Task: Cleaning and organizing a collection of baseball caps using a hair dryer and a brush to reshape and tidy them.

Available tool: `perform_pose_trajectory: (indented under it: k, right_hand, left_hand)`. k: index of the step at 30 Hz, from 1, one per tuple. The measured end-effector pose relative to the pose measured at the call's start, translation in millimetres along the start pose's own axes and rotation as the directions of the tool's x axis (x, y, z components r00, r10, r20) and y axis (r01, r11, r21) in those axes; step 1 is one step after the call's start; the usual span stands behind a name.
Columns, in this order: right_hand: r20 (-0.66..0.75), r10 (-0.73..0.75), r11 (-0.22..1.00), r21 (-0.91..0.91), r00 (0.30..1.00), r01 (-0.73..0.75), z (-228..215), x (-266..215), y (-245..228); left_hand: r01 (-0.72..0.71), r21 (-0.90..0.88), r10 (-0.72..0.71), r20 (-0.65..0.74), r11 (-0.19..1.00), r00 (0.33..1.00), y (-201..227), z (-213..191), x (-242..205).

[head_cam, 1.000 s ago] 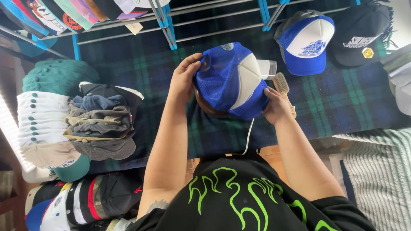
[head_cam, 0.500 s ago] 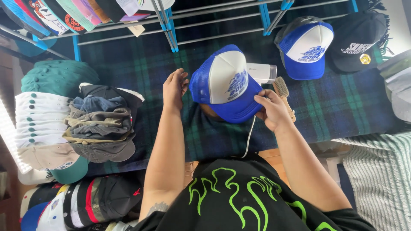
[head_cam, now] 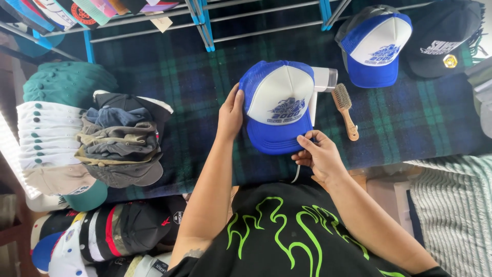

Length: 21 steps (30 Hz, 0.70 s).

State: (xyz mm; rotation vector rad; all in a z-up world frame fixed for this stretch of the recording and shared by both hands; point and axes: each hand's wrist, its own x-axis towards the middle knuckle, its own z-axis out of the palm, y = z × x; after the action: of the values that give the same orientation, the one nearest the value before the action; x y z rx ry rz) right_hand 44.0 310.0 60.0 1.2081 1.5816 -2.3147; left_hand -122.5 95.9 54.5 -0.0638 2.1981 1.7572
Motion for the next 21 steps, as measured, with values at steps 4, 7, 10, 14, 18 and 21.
perform_pose_trajectory:
  k: [4, 7, 10, 14, 18, 21]
  right_hand:
    - [-0.001, 0.022, 1.0, 0.017, 1.0, -0.022, -5, -3, 14]
    - [0.013, 0.047, 0.999, -0.005, 0.999, -0.047, -8, -5, 28]
    - [0.026, 0.062, 0.998, -0.014, 0.998, -0.062, -10, -2, 49]
    - [0.052, 0.041, 0.996, -0.078, 0.998, -0.037, -6, 10, 65]
    - [-0.039, -0.03, 0.961, -0.274, 0.999, 0.018, -38, 50, 89]
    - [-0.171, -0.287, 0.936, -0.261, 0.943, 0.238, -24, 45, 33]
  left_hand:
    - [-0.05, -0.044, 0.049, -0.023, 0.998, 0.999, -8, 5, -14]
    - [-0.092, -0.093, 0.085, -0.071, 0.991, 0.994, -18, 8, -23]
    - [-0.118, -0.133, 0.108, -0.082, 0.984, 0.991, -26, 10, -35]
    - [-0.134, -0.158, 0.116, -0.115, 0.978, 0.987, -48, 12, -40]
    - [-0.157, -0.179, 0.129, -0.157, 0.971, 0.979, -68, 8, -35]
    - [-0.246, -0.324, 0.164, -0.26, 0.914, 0.951, -67, 6, -28]
